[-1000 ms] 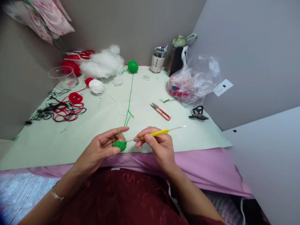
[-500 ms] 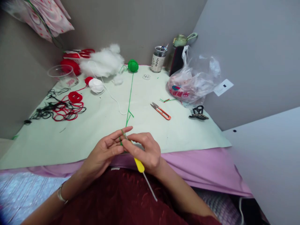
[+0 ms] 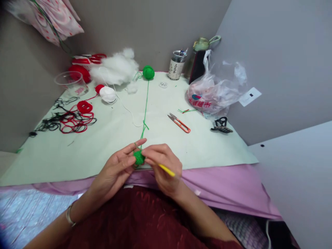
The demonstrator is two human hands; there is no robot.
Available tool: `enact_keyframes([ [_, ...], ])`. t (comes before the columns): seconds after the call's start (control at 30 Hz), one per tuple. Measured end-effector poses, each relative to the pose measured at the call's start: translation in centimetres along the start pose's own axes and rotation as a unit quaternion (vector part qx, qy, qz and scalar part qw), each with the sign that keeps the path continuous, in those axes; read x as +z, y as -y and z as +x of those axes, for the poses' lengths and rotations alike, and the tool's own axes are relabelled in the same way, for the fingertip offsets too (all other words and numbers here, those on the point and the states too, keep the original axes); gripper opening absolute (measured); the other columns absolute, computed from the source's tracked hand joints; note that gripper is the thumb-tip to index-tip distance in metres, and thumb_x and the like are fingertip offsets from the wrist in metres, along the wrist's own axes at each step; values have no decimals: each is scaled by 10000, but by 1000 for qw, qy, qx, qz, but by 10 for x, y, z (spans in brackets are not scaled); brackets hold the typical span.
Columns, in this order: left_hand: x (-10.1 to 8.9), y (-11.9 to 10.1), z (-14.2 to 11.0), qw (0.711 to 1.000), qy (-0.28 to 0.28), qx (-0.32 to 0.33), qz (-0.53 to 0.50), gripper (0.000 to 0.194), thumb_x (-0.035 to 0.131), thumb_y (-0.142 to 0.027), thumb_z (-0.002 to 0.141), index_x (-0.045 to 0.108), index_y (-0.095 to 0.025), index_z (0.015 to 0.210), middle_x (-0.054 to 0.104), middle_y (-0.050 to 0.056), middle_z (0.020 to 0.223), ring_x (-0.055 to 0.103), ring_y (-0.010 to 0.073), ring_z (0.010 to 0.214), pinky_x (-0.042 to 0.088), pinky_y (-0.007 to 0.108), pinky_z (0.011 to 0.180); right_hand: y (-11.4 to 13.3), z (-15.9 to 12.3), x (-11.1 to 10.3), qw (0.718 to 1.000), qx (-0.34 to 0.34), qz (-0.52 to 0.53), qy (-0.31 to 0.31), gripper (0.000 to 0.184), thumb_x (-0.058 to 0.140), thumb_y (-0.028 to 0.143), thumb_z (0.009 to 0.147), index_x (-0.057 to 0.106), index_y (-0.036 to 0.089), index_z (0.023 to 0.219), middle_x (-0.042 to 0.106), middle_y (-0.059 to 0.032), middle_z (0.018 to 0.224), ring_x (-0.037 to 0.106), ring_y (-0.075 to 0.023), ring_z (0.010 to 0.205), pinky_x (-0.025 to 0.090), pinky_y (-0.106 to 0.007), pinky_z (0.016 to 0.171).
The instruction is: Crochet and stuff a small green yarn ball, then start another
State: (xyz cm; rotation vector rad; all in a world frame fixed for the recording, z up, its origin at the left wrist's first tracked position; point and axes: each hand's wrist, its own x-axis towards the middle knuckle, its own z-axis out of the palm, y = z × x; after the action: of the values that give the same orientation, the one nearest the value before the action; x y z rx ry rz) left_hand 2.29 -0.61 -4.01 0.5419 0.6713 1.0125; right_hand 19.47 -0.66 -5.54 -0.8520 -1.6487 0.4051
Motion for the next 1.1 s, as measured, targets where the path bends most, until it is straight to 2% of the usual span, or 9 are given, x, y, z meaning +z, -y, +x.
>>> enact_keyframes([
  [0.1,-5,-9,0,999,29,-13,-7,516,881,-279,809,770,-215,1308,751,34,984,668,131,905,495,246,904,4,11,-5,987,107,121,-23,184,630,250,1020,807,277,1062,768,-50,899,719,-193,783,613,-359,719],
  [0.23,-10,-13,0,998,51,-23,12,487,883,-329,798,801,-190,1257,748,53,962,659,150,885,497,276,883,2,21,-13,936,212,276,-51,153,688,293,987,814,226,932,738,-39,819,671,-150,662,566,-298,620],
  [0.33,-10,-12,-1,997,62,-9,53,450,869,-359,817,812,-213,1239,754,53,962,664,159,884,505,286,874,1,22,-12,902,258,346,-24,160,703,313,977,811,227,897,707,-18,747,632,-131,603,527,-263,554],
  [0.4,-9,-9,-1,993,63,17,94,455,873,-351,819,802,-250,1258,767,44,982,686,177,934,516,307,920,2,21,-9,905,251,343,3,161,700,336,983,813,242,917,714,-18,762,635,-137,622,531,-271,570],
  [0.5,-7,-7,-2,985,41,54,161,516,909,-300,784,783,-295,1284,791,36,1108,698,216,1110,506,344,1042,5,18,-4,948,184,257,28,137,704,311,988,832,261,991,778,-46,900,707,-176,849,576,-315,757],
  [0.57,-6,-6,-3,976,16,74,206,558,917,-277,776,765,-307,1312,787,29,1171,690,215,1160,499,342,1078,4,16,-2,962,160,220,39,144,695,285,998,836,270,1022,804,-50,961,711,-178,927,568,-315,809],
  [0.77,-7,-6,-4,914,6,203,351,538,852,-190,835,737,-277,1353,738,6,1001,691,136,911,561,259,913,-4,14,-6,924,248,291,24,147,706,360,994,821,272,972,791,-18,895,668,-125,723,540,-255,671],
  [0.93,-6,-7,-2,871,23,270,409,480,815,-121,847,762,-266,1301,735,4,950,705,140,942,548,266,995,-6,18,-10,892,288,345,42,184,710,401,987,796,242,958,796,-24,843,698,-133,707,569,-252,669],
  [1.1,-6,-11,-2,837,37,300,455,424,798,-93,853,788,-268,1239,736,3,941,714,134,949,548,252,1006,-8,20,-16,893,291,335,76,206,686,410,1002,776,228,965,795,-32,867,709,-138,716,584,-257,669],
])
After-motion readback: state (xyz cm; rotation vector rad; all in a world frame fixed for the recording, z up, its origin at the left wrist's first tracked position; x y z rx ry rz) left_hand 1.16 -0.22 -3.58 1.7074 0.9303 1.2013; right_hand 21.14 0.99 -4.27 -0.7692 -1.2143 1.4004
